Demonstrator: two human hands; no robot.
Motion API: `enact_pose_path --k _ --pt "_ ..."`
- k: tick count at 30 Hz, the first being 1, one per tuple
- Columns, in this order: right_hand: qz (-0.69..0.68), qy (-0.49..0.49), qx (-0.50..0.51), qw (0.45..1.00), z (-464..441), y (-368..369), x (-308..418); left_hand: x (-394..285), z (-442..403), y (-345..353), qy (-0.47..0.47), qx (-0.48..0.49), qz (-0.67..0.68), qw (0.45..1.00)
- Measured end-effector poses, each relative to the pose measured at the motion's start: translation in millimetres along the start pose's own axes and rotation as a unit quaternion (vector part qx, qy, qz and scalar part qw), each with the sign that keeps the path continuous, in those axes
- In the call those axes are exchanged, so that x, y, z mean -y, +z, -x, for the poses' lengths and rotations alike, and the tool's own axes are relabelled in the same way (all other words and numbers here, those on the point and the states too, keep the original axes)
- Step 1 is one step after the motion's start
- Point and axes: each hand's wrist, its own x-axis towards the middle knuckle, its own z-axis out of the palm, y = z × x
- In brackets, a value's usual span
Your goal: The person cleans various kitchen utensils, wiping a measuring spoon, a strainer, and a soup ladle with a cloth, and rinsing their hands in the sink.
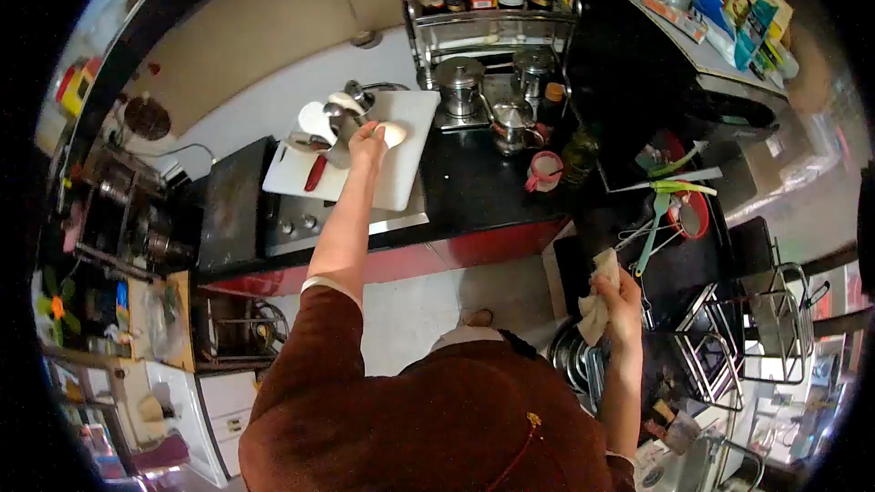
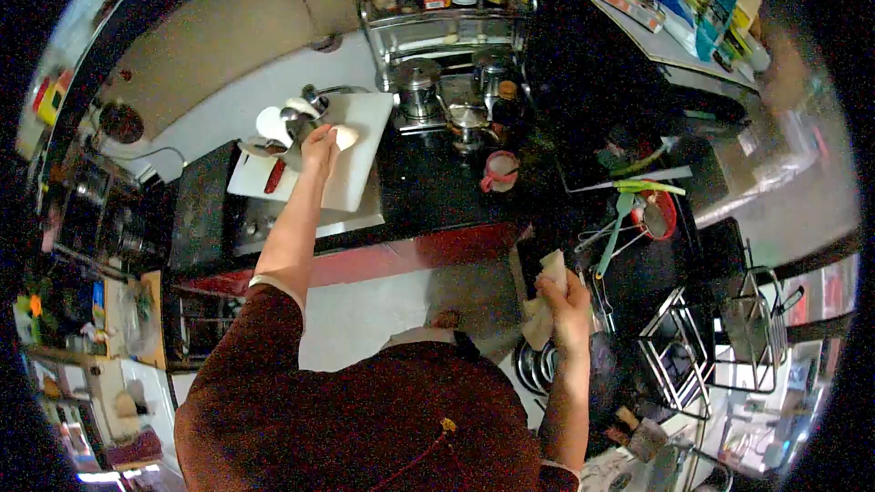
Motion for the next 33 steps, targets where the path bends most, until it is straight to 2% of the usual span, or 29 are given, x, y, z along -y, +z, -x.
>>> enact_pose_path --k 1,2,3,4,5,6,7,8,9,10,11,12,13,14,15,17,18,19,21,22,23,25,27,28,29,30,31,32,33 --pt "-0.002 0.004 -0.011 1.000 -1 1 -1 9 -10 1 0.037 -0.015 -0.054 0.998" --pt "-0.125 0.043 -0.008 0.991 0 3 -2 16 -19 1 0.075 -0.028 -0.108 0.991" --pt "-0.249 0.078 -0.013 0.965 4 4 -3 63 -74 -24 0.130 -0.020 -0.151 0.980" --pt "-0.336 0.073 0.000 0.939 1 7 -3 33 -40 -16 0.282 -0.016 -0.329 0.901" --pt "-0.432 0.086 0.035 0.897 4 0 -10 45 -63 -31 0.294 0.023 -0.331 0.896" --pt "-0.523 0.054 0.083 0.847 7 2 -3 59 -88 -45 0.306 0.063 -0.331 0.890" --pt "-0.629 0.040 0.153 0.761 -4 -5 -20 62 -75 -35 0.133 0.140 -0.020 0.981" --pt "-0.617 -0.009 0.131 0.776 -2 -2 -7 54 -64 -32 0.184 0.136 -0.116 0.967" --pt "-0.620 -0.017 0.106 0.777 2 2 12 50 -60 -28 0.181 0.056 -0.239 0.952" --pt "-0.621 -0.012 0.038 0.783 2 3 20 62 -84 -40 0.209 0.057 -0.325 0.921" --pt "-0.664 -0.041 0.044 0.746 1 2 25 73 -94 -47 0.226 0.060 -0.323 0.917" --pt "-0.657 -0.064 0.026 0.751 2 3 33 79 -97 -53 0.226 0.052 -0.329 0.915" --pt "-0.650 -0.082 0.010 0.755 5 2 39 95 -111 -64 0.263 0.074 -0.271 0.923" --pt "-0.643 -0.100 0.056 0.757 2 -6 26 69 -71 -46 0.278 0.014 -0.362 0.889" --pt "-0.664 -0.068 0.066 0.742 0 -13 4 57 -63 -42 0.279 0.022 -0.364 0.888" --pt "-0.667 -0.024 0.034 0.744 4 -16 -6 46 -54 -41 0.300 -0.027 -0.539 0.787" --pt "-0.627 -0.041 0.017 0.778 5 -16 -2 35 -42 -35 0.261 -0.031 -0.553 0.791" --pt "-0.627 -0.039 0.014 0.778 6 -17 7 31 -37 -34 0.259 -0.028 -0.554 0.790" --pt "-0.630 -0.082 0.028 0.772 6 -18 25 19 -28 -32 0.268 -0.016 -0.600 0.753" --pt "-0.661 -0.093 0.044 0.743 5 -20 31 6 -12 -23 0.299 -0.011 -0.626 0.720" --pt "-0.661 -0.099 0.045 0.743 5 -23 34 -4 3 -9 0.304 -0.010 -0.623 0.721" --pt "-0.654 -0.135 0.046 0.743 6 -28 39 -16 39 21 0.417 0.017 -0.498 0.760" --pt "-0.656 -0.134 0.047 0.741 9 -28 38 -34 122 84 0.363 0.112 -0.393 0.837" --pt "-0.650 -0.126 0.052 0.747 10 -26 33 -30 158 110 0.313 0.214 -0.323 0.867" --pt "-0.643 -0.121 0.054 0.754 12 -24 31 -25 198 134 0.295 0.286 -0.301 0.861" --pt "-0.602 -0.119 0.060 0.788 15 -20 31 -26 242 156 0.250 0.385 -0.320 0.829" --pt "-0.608 -0.112 0.030 0.785 17 -14 27 -23 281 172 0.223 0.489 -0.314 0.782" --pt "-0.557 -0.148 0.024 0.817 20 -13 23 14 306 181 0.005 0.593 -0.154 0.790" --pt "-0.502 -0.182 0.016 0.845 25 -13 21 45 328 185 -0.003 0.623 -0.157 0.766"
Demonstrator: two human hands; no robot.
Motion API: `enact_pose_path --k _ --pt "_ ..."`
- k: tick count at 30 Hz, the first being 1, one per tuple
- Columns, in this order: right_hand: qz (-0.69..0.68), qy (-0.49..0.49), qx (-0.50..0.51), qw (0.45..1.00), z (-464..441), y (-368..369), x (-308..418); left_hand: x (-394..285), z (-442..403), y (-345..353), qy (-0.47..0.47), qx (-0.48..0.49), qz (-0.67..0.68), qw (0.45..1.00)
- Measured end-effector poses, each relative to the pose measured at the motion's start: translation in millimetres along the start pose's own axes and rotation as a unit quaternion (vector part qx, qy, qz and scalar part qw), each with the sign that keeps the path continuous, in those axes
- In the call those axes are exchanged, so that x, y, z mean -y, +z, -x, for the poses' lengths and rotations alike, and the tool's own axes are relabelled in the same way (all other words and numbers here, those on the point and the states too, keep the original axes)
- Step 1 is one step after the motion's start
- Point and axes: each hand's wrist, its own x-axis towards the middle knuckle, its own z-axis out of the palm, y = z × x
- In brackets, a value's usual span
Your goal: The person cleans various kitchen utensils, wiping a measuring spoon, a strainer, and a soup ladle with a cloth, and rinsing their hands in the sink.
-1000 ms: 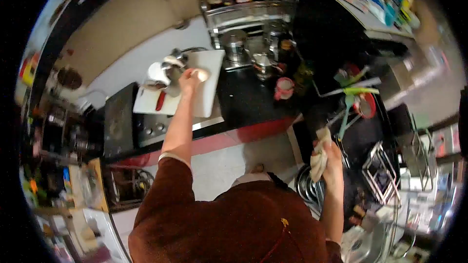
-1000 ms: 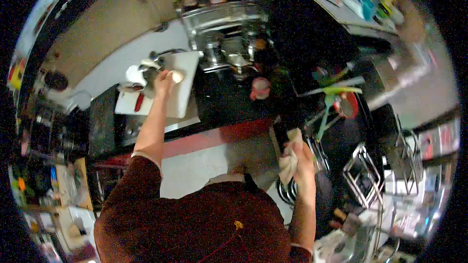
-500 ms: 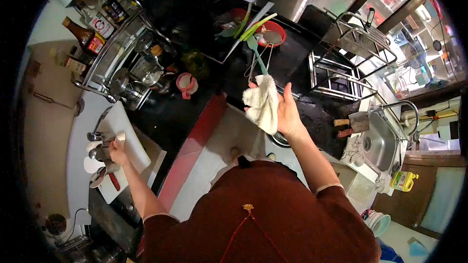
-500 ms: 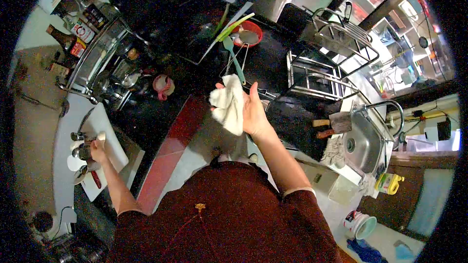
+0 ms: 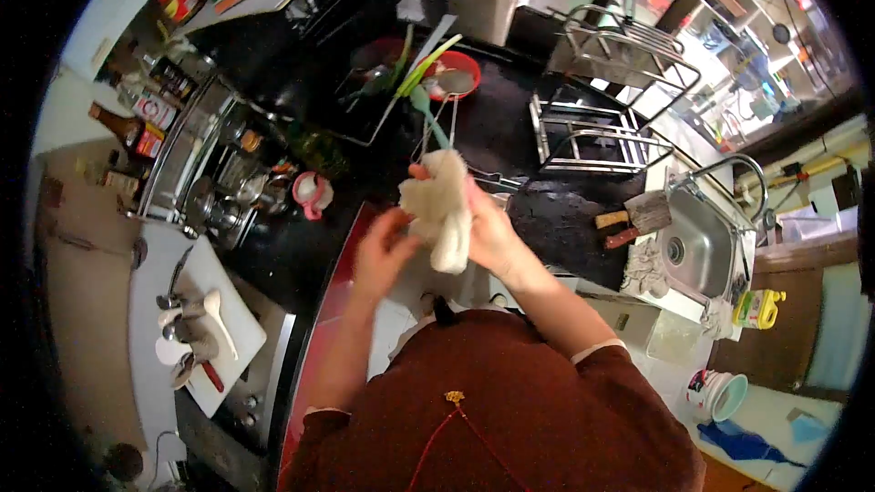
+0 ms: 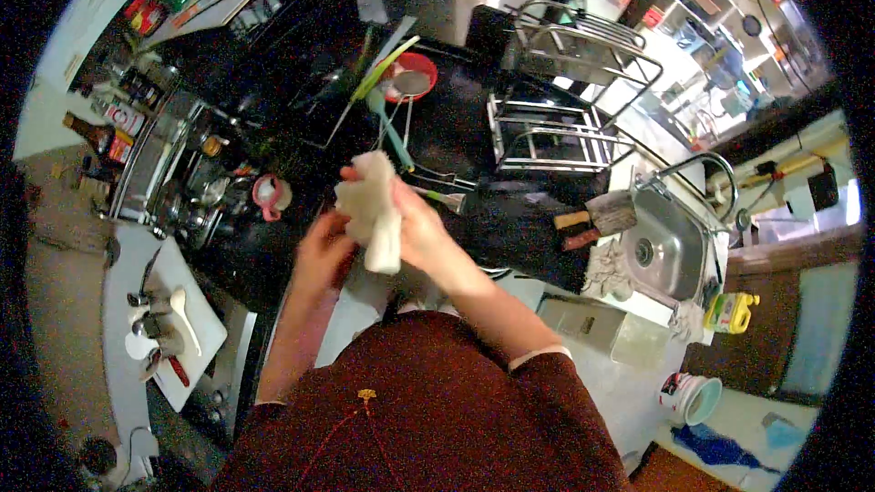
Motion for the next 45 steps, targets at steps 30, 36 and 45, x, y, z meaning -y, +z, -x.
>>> enact_pose_path --k 30,36,45 --pt "-0.091 -0.334 -0.363 0.865 219 -97 166 -72 -99 333 -0.002 0.390 0.217 0.895" --pt "-0.071 -0.452 -0.418 0.785 294 -120 197 -51 -93 423 0.035 0.489 0.068 0.869" --pt "-0.095 -0.488 -0.430 0.753 393 -186 297 -4 -115 632 0.201 0.422 -0.066 0.882"
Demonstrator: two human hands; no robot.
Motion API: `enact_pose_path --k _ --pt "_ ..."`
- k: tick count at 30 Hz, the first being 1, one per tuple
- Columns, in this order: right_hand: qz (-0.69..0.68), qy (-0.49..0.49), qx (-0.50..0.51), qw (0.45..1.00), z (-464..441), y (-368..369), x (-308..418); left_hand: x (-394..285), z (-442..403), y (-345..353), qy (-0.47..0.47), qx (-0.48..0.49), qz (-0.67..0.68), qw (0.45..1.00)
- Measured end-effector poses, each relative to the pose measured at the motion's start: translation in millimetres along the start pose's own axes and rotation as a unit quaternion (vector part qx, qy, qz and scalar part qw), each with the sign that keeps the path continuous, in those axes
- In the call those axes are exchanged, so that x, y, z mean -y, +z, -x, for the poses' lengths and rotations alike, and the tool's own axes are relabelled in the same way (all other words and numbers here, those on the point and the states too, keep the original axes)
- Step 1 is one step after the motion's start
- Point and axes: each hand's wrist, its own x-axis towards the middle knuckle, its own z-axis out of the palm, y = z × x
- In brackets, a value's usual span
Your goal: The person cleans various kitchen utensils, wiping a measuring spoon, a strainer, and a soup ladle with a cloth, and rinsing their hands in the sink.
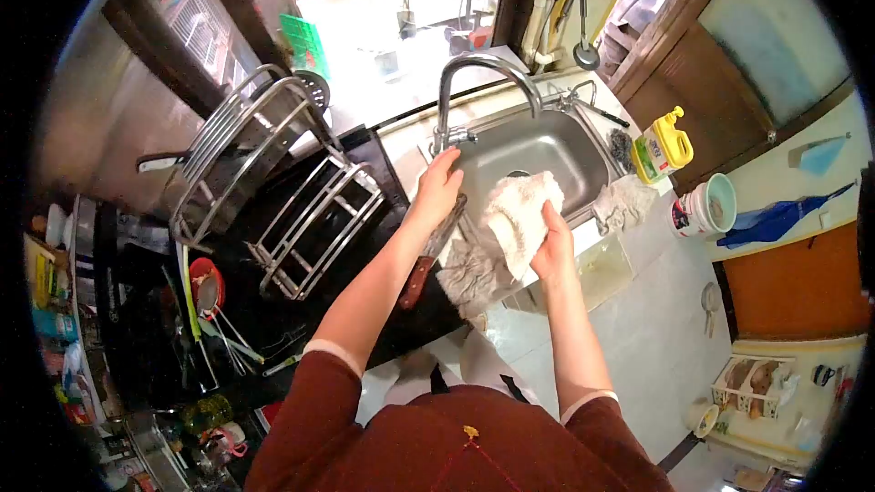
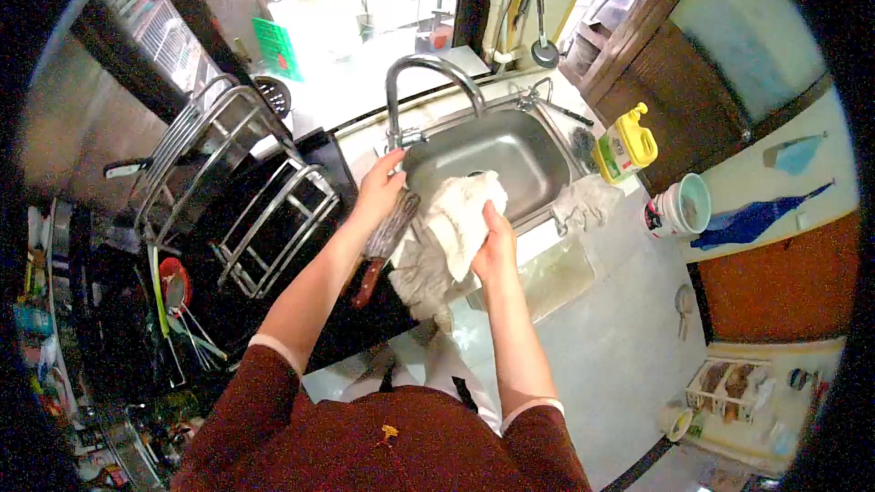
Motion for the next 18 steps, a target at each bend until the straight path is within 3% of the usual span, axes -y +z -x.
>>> enact_pose_path --k 2,4,9,16,18 --pt "0.029 -0.005 -0.024 0.999 -27 -7 17 25 -31 33 0.024 -0.023 -0.034 0.999" --pt "0.032 0.004 -0.043 0.999 -47 -6 29 33 -49 56 -0.041 -0.029 -0.084 0.995" --pt "0.021 0.017 -0.066 0.997 -85 -19 47 31 -69 81 -0.092 -0.024 -0.117 0.989" --pt "0.036 0.025 -0.075 0.996 -103 -16 54 43 -75 95 -0.083 -0.040 -0.105 0.990" --pt "0.026 0.043 -0.035 0.998 -107 -20 55 39 -73 95 -0.133 -0.054 -0.021 0.989"
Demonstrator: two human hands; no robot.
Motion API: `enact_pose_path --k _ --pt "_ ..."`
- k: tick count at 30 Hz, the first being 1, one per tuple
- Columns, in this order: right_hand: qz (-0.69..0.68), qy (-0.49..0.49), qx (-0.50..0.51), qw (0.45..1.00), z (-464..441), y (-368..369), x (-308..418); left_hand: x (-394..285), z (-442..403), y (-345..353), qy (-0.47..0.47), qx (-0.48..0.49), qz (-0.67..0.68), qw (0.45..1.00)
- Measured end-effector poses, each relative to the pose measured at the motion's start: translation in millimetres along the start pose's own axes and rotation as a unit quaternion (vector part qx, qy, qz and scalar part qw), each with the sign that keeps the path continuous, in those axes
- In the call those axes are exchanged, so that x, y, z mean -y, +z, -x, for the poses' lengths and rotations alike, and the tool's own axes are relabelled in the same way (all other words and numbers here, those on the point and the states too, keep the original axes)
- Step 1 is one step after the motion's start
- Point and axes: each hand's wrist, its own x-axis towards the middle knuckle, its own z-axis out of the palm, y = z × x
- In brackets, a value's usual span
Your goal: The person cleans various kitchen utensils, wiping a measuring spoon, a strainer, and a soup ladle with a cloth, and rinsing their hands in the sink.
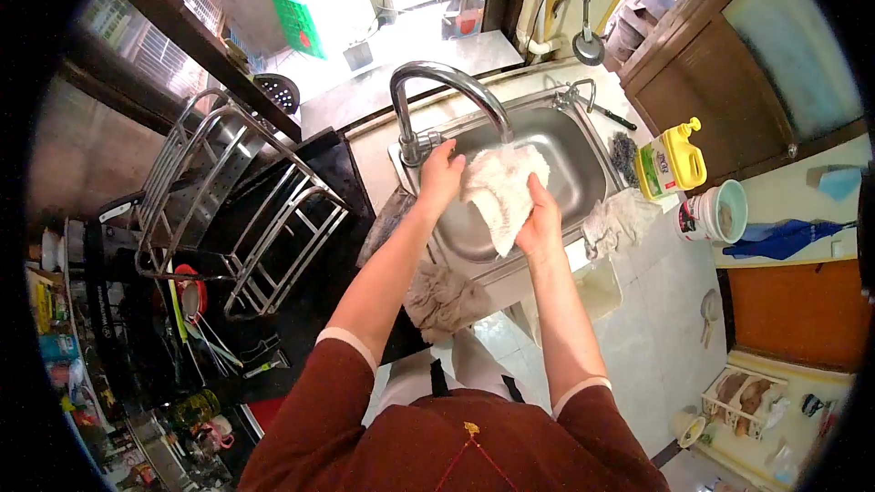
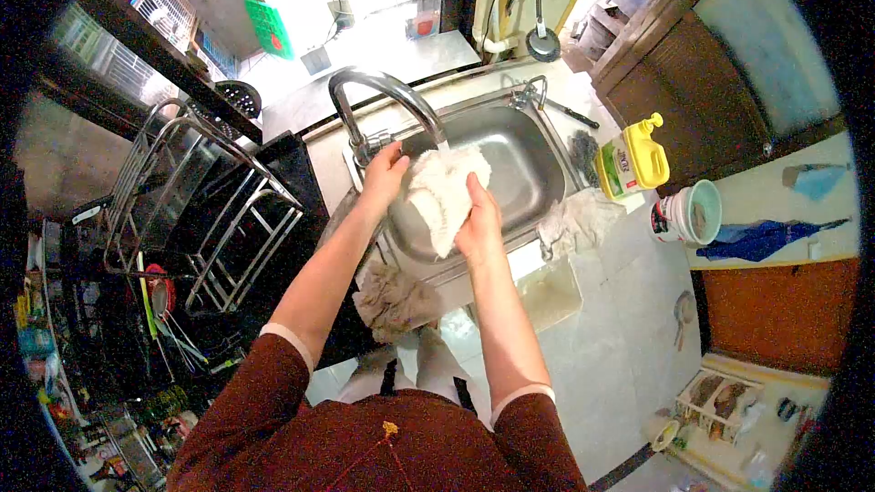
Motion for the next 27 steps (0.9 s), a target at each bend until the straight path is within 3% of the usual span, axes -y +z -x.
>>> enact_pose_path --k 3,4,5,6,7,8,9,11,13,14,15,16,17,19,20,21,23,24,25,27 --pt "0.019 -0.008 0.031 0.999 -4 -3 0 -14 17 -2 -0.059 -0.058 0.092 0.992" --pt "0.019 -0.007 0.030 0.999 -4 -4 -1 -9 20 10 -0.091 -0.044 0.177 0.979" --pt "0.026 -0.012 0.033 0.999 -4 -6 -3 -7 23 19 -0.094 -0.045 0.177 0.979" --pt "0.033 -0.017 0.035 0.999 -3 -7 -4 -33 29 18 -0.209 0.034 0.387 0.898" --pt "0.035 -0.014 0.033 0.999 -1 -7 -5 -46 34 18 -0.308 0.109 0.571 0.753" --pt "0.083 -0.049 0.000 0.995 -1 -8 -6 -37 28 26 -0.271 0.099 0.597 0.749" --pt "0.129 -0.086 -0.031 0.987 -1 -8 -5 -44 28 27 -0.271 0.101 0.597 0.748" --pt "0.075 -0.066 -0.074 0.992 -12 -23 -1 -65 34 28 -0.148 0.046 0.550 0.820" --pt "0.020 -0.046 -0.110 0.993 -24 -41 1 -68 66 52 -0.120 0.043 0.437 0.891" --pt "-0.009 -0.039 -0.053 0.998 -29 -50 0 -66 88 61 0.034 0.036 0.210 0.977" --pt "-0.036 0.036 0.054 0.997 -32 -56 3 -70 103 62 0.183 0.025 -0.035 0.982" --pt "-0.045 0.113 0.157 0.980 -36 -63 6 -77 106 57 0.083 0.116 0.028 0.989" --pt "-0.045 0.116 0.154 0.980 -35 -71 0 -69 94 56 0.079 0.116 0.028 0.990" --pt "0.104 -0.018 -0.064 0.992 -4 -12 -13 -37 41 65 0.123 -0.077 0.063 0.987" --pt "0.084 -0.007 -0.031 0.996 2 -8 -14 -14 25 72 0.119 -0.077 0.063 0.988" --pt "0.088 -0.005 -0.031 0.996 1 -9 -13 -9 12 73 0.019 -0.021 0.246 0.969" --pt "0.085 -0.007 -0.027 0.996 -13 -16 -12 0 25 89 -0.080 0.036 0.418 0.904" --pt "0.041 0.071 -0.045 0.996 -44 -57 -1 -35 69 90 -0.012 0.044 0.256 0.966" --pt "0.085 0.059 -0.081 0.991 -19 -30 8 -38 75 89 0.060 0.039 0.176 0.982" --pt "0.062 0.038 -0.035 0.997 -21 -48 1 -41 87 89 0.199 -0.008 0.009 0.980"
